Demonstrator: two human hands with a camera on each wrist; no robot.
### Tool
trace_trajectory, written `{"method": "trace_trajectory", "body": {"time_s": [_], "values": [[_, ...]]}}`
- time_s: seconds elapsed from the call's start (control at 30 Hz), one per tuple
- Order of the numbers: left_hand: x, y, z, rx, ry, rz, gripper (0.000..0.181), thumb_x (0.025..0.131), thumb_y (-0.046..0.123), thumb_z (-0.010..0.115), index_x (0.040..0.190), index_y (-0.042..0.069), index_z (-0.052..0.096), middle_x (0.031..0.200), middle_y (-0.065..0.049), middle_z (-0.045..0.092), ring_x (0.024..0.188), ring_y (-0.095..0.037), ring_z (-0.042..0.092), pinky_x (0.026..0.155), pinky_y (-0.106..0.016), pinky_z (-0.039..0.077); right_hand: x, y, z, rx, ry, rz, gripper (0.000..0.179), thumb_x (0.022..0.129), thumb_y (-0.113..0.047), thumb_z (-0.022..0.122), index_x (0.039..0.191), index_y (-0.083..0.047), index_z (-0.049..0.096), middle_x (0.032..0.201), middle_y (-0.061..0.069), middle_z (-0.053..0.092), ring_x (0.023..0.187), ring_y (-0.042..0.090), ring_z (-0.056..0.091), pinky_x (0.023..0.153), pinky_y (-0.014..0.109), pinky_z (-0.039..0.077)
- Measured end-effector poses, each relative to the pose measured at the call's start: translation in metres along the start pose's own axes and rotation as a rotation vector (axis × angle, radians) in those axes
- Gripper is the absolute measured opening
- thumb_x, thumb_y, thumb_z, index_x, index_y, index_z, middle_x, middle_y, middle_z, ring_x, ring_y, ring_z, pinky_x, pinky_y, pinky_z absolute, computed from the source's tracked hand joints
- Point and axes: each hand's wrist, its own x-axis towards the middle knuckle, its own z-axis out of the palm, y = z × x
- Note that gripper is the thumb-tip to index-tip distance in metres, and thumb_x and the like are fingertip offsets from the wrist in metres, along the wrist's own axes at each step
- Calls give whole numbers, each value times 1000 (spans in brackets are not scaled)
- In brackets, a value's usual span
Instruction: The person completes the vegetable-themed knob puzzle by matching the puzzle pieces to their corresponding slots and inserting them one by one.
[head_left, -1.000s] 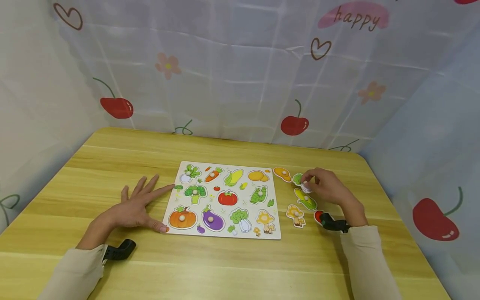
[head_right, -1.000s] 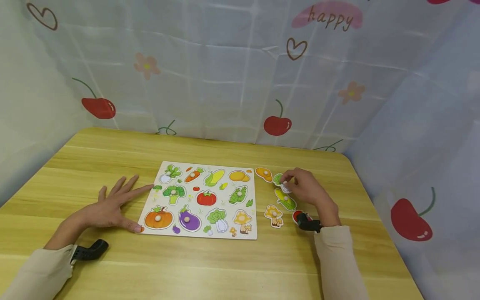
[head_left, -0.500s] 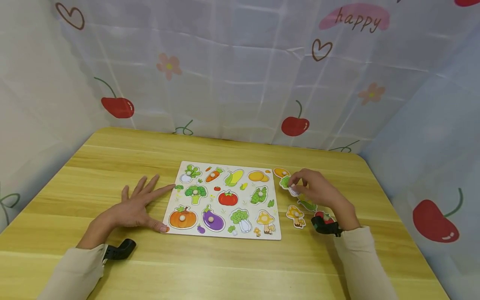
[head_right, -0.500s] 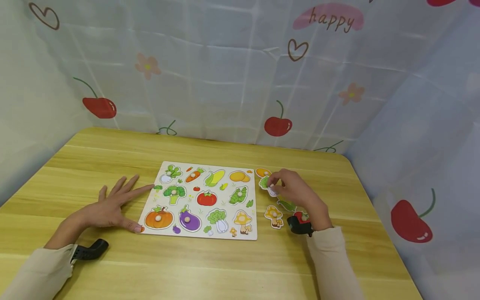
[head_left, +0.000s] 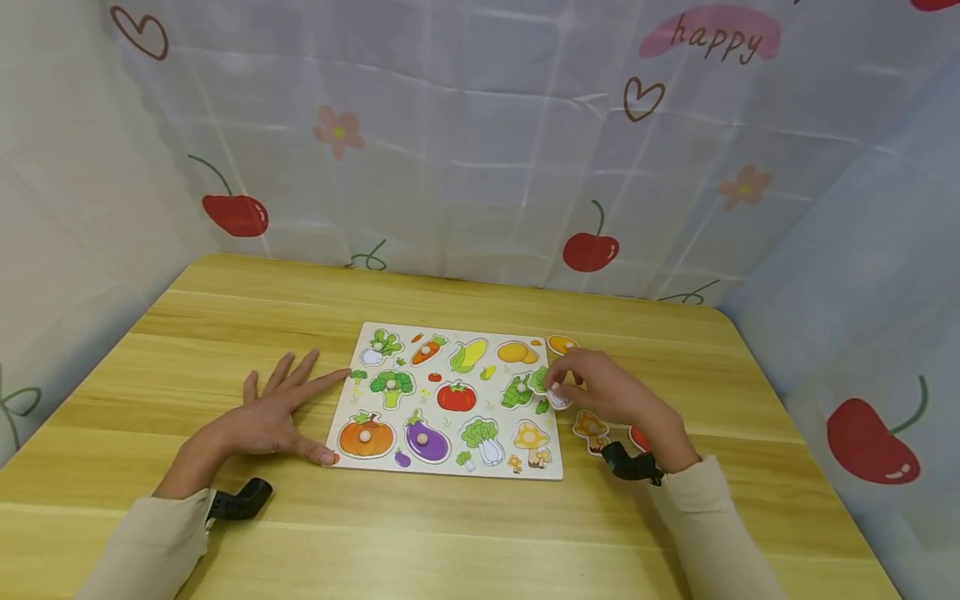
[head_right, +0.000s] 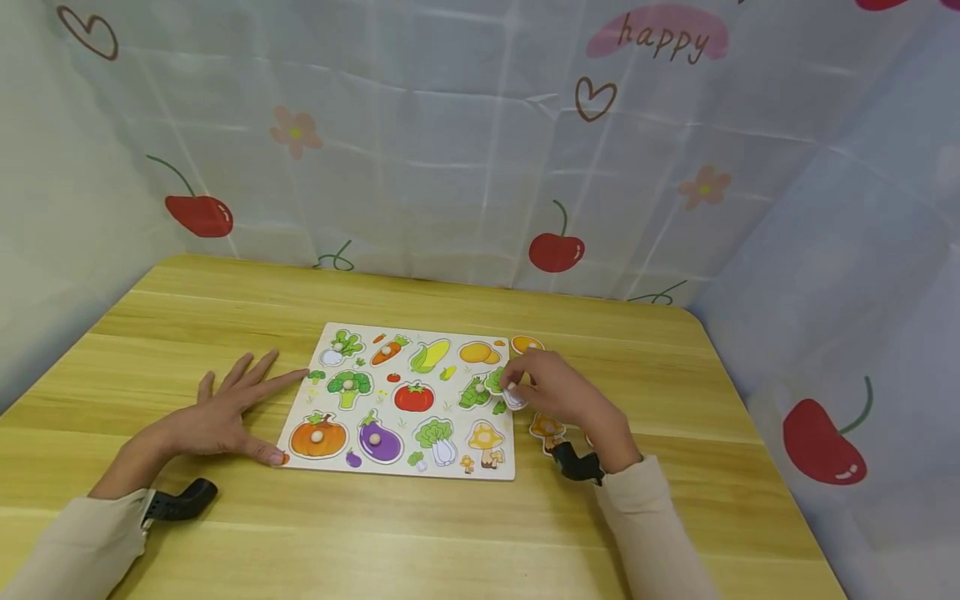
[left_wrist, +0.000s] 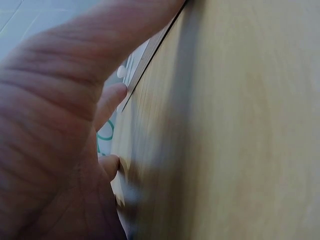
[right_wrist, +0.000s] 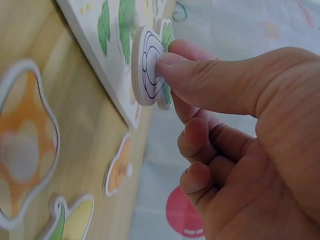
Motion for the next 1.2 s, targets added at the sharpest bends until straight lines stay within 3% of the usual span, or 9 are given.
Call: {"method": "trace_trajectory", "body": {"time_s": [0.33,0.77,1.03,1.2], "values": [[-1,1,1,-11,3,13,112,65,56,88,157,28,31,166,-27,-6,146,-58,-16,98,-82,-18,9,-22,16,1,-89,22,11,92,-7,72,97,-17,73,94,-7,63,86,10,55,74,25,48],[-2,-1,1,-12,-5,5,112,66,57,88,158,28,31,166,-27,-8,146,-59,-17,98,-82,-18,18,-49,39,-29,-149,-13,11,93,-12,72,96,-22,72,98,-10,62,89,11,54,80,25,50],[1,-2,1,16,-4,10,112,66,59,86,158,30,30,166,-27,-6,146,-58,-16,99,-83,-16,21,-57,46,-40,-150,-89,10,94,-12,70,98,-20,73,94,-9,60,86,9,52,78,25,48],[1,0,0,18,-2,9,111,66,60,86,157,29,31,166,-26,-6,147,-58,-16,99,-82,-17,21,-62,50,-25,-174,-95,9,96,-14,68,99,-21,72,95,-10,59,85,8,51,78,24,48]]}}
